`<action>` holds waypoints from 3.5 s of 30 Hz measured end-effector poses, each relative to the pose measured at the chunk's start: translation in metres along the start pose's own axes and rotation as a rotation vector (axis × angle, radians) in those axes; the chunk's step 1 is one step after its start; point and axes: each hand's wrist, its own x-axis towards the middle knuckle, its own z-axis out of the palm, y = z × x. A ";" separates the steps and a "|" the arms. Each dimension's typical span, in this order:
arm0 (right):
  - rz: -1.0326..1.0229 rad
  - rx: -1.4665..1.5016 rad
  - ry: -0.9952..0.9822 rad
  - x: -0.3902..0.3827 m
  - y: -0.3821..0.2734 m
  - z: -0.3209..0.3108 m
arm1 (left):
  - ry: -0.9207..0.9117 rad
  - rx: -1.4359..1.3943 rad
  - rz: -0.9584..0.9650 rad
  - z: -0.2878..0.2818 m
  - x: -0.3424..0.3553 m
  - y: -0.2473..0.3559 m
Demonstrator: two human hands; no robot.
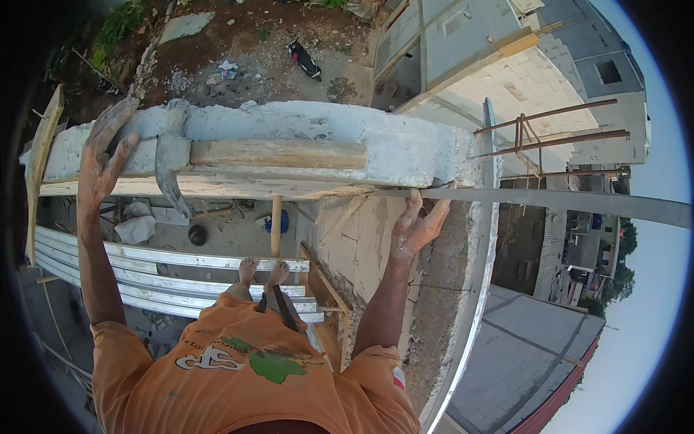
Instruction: The person strikes a wooden block held against a concrete wall with a hammer. They then use a spirit level to check the vertical alignment of a metal stud against the wall corner, adjusting the position with their hands.
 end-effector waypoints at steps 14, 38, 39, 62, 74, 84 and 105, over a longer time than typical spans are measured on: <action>0.089 0.109 0.048 -0.006 0.002 0.004 | -0.005 0.035 -0.012 0.003 0.000 -0.003; -0.061 -0.220 0.185 -0.020 0.001 0.014 | -0.018 -0.001 0.096 -0.001 0.000 -0.004; -0.099 -0.235 0.185 -0.020 0.005 0.013 | -0.035 -0.025 0.083 -0.001 0.002 -0.001; 0.173 -0.102 0.041 -0.020 -0.015 0.004 | 0.078 -0.052 0.157 -0.007 -0.001 0.014; 0.216 -0.085 0.081 -0.022 -0.009 0.015 | 0.056 -0.249 0.052 -0.002 -0.005 -0.002; 0.174 -0.225 0.092 -0.024 -0.004 0.027 | 0.257 -0.401 0.282 -0.020 -0.004 0.122; 0.364 -0.097 0.066 -0.071 0.002 -0.001 | -0.406 -0.837 0.372 0.130 0.064 0.374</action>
